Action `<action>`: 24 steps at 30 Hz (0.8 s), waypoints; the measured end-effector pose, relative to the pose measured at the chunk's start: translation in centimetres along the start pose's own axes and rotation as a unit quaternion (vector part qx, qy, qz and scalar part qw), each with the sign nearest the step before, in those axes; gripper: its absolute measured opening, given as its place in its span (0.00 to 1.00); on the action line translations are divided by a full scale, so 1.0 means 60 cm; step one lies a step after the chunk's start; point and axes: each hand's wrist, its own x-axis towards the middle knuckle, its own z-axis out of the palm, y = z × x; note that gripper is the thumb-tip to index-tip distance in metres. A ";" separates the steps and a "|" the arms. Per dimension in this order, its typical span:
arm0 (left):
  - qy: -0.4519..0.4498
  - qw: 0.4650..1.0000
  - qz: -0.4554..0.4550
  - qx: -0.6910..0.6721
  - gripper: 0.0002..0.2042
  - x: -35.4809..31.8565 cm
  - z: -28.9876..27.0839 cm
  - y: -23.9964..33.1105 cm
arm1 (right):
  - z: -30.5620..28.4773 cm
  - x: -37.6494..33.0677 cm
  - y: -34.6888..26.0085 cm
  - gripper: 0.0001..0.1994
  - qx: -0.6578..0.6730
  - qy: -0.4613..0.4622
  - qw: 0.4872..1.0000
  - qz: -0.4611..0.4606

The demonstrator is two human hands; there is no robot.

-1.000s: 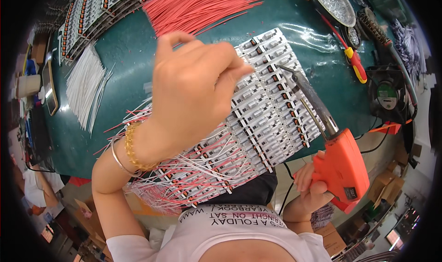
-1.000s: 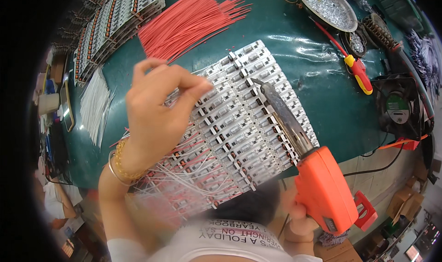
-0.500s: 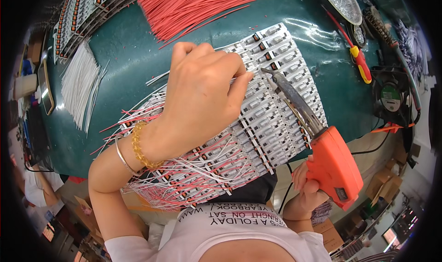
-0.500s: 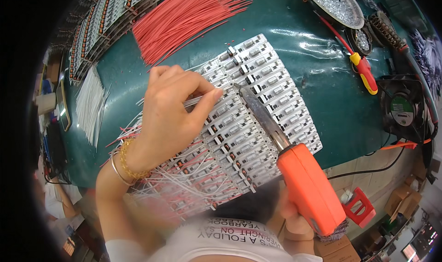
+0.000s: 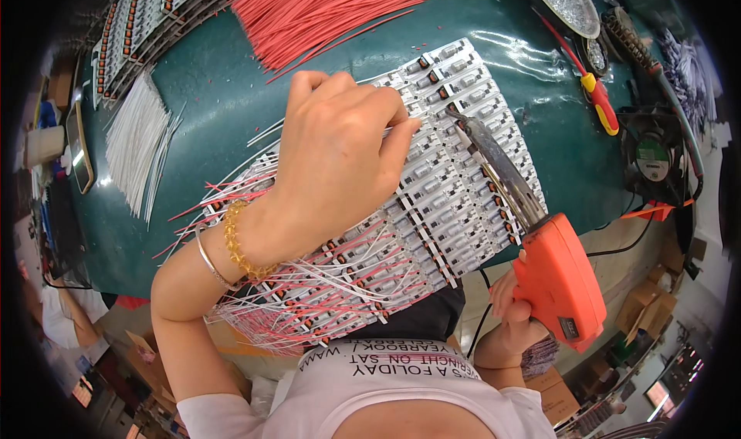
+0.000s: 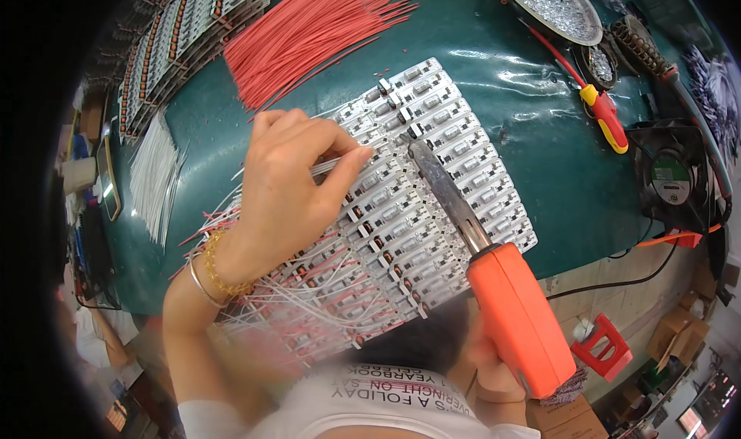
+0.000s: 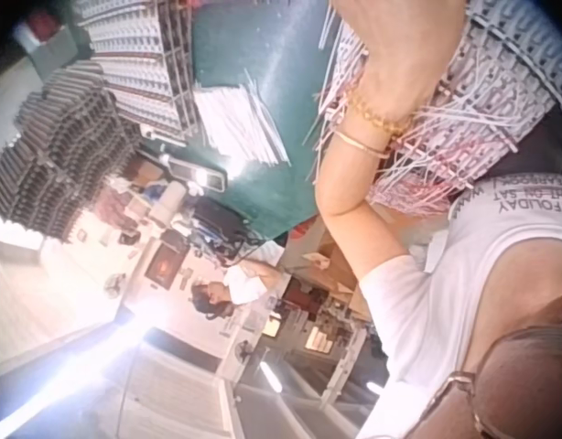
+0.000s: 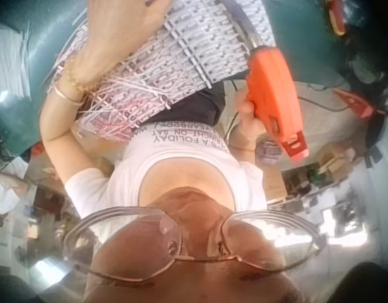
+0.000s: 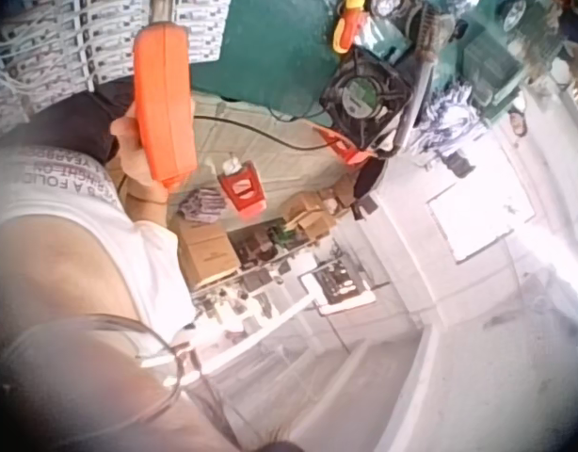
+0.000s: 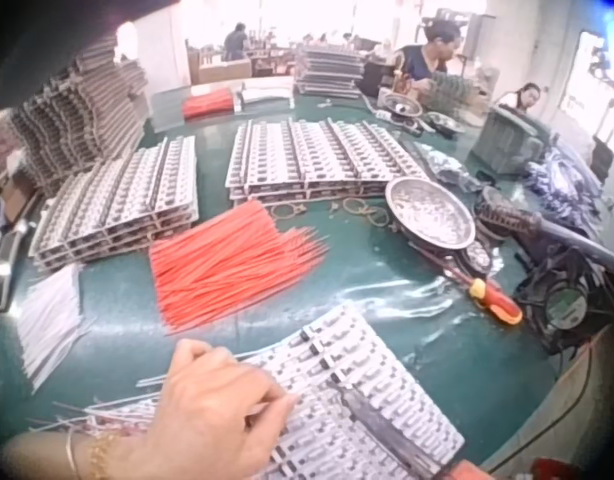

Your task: The person uses a soldering iron to attach red and white wires to a grid of electronic components on a workbench. They repeatedly pick up wires, position them on the board, and apply the soldering iron to secure the connections.

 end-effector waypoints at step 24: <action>0.014 0.999 0.032 0.017 0.08 -0.008 0.021 0.020 | -0.045 -0.023 0.025 0.37 -0.132 -0.065 0.988 -0.041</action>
